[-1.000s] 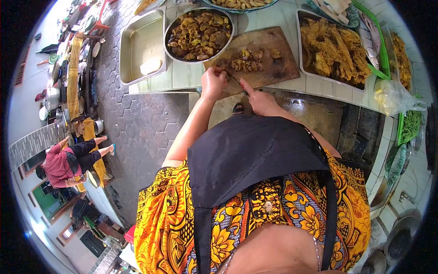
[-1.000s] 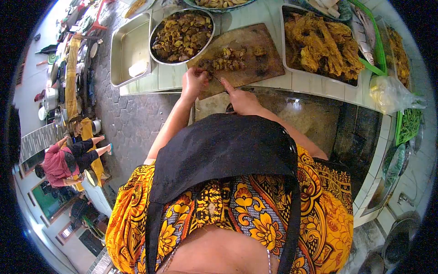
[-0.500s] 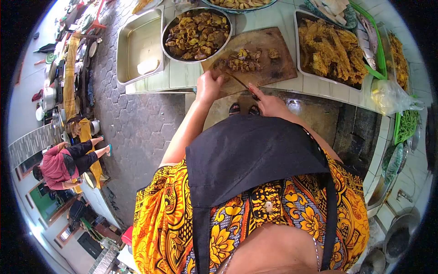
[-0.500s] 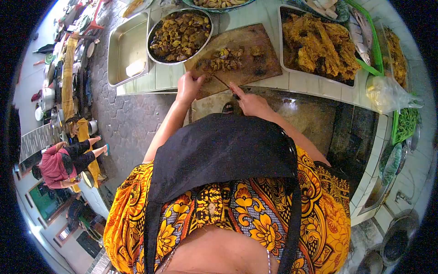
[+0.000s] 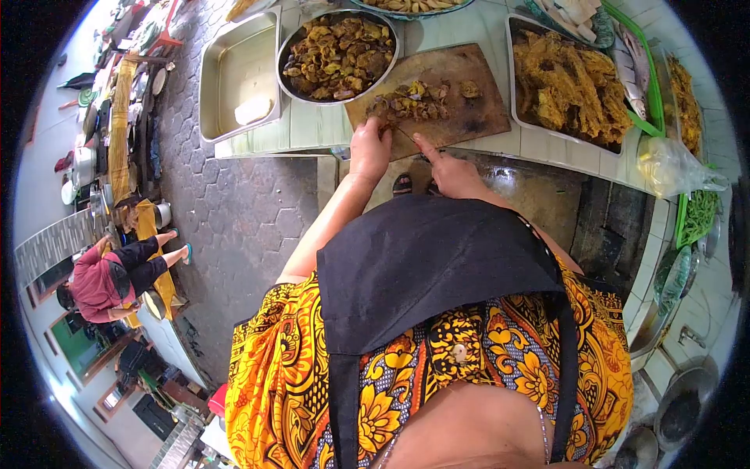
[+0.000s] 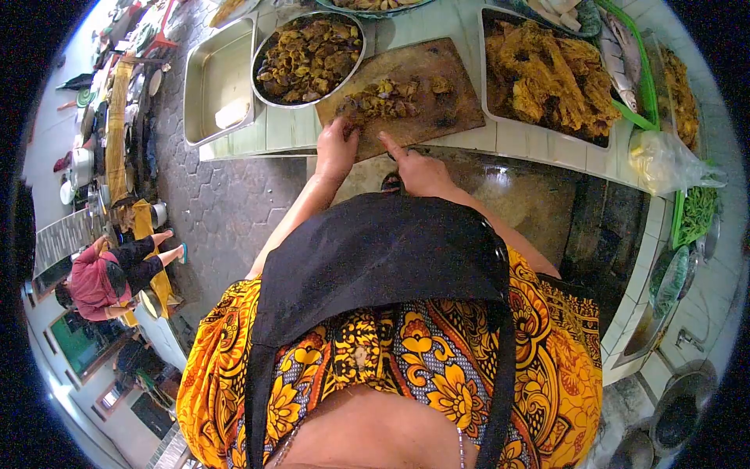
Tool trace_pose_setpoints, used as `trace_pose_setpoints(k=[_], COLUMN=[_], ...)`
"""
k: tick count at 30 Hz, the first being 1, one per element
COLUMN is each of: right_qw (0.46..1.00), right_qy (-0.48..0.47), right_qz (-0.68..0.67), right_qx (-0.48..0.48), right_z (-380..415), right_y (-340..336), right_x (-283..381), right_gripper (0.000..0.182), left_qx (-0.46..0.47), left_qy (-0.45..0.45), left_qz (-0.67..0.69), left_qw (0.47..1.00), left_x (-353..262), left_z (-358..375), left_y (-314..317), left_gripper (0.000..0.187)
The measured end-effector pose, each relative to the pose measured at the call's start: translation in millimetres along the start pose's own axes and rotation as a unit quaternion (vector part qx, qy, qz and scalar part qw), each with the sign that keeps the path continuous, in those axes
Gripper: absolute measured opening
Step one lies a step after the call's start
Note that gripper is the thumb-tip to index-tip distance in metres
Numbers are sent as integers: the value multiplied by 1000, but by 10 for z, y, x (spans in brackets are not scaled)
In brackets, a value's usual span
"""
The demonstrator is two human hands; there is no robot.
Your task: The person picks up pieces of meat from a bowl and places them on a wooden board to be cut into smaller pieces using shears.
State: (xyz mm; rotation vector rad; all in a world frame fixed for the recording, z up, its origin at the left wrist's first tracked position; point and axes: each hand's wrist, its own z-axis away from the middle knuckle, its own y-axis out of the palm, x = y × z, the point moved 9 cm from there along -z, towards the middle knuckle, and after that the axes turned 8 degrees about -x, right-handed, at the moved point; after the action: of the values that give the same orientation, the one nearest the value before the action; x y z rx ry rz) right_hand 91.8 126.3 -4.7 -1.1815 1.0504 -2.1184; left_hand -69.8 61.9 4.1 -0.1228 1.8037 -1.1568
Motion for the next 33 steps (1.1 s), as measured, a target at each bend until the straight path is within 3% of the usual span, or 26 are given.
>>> trace_pose_setpoints(k=[4,7,13,19,22,27,33], right_qw=[1000,999,999,995,996,998,999], right_qy=[-16,13,-22,36,34,-3,-7], right_qz=[5,17,37,29,-15,-69,-47], right_qx=[-10,45,1,93,82,-15,13], right_z=[-20,-81,-83,219,233,86,-11], right_y=[-20,54,-6,-46,-101,-157,6], right_x=[58,35,38,-153,-174,-22,75], right_gripper=[81,82,83,84,83,80,75], left_qx=[-18,-13,-36,-43,-24,-34,-20], left_qy=[7,1,-1,-6,2,-5,-20], left_qz=[16,8,8,9,5,1,-5], left_qw=[1000,1000,999,999,1000,999,1000], left_x=[-31,-55,-63,-11,61,26,69], left_z=[23,23,-8,-12,-46,9,5], left_y=[-51,-51,-64,-62,-1,-63,-15], left_gripper=[16,14,13,10,16,17,16])
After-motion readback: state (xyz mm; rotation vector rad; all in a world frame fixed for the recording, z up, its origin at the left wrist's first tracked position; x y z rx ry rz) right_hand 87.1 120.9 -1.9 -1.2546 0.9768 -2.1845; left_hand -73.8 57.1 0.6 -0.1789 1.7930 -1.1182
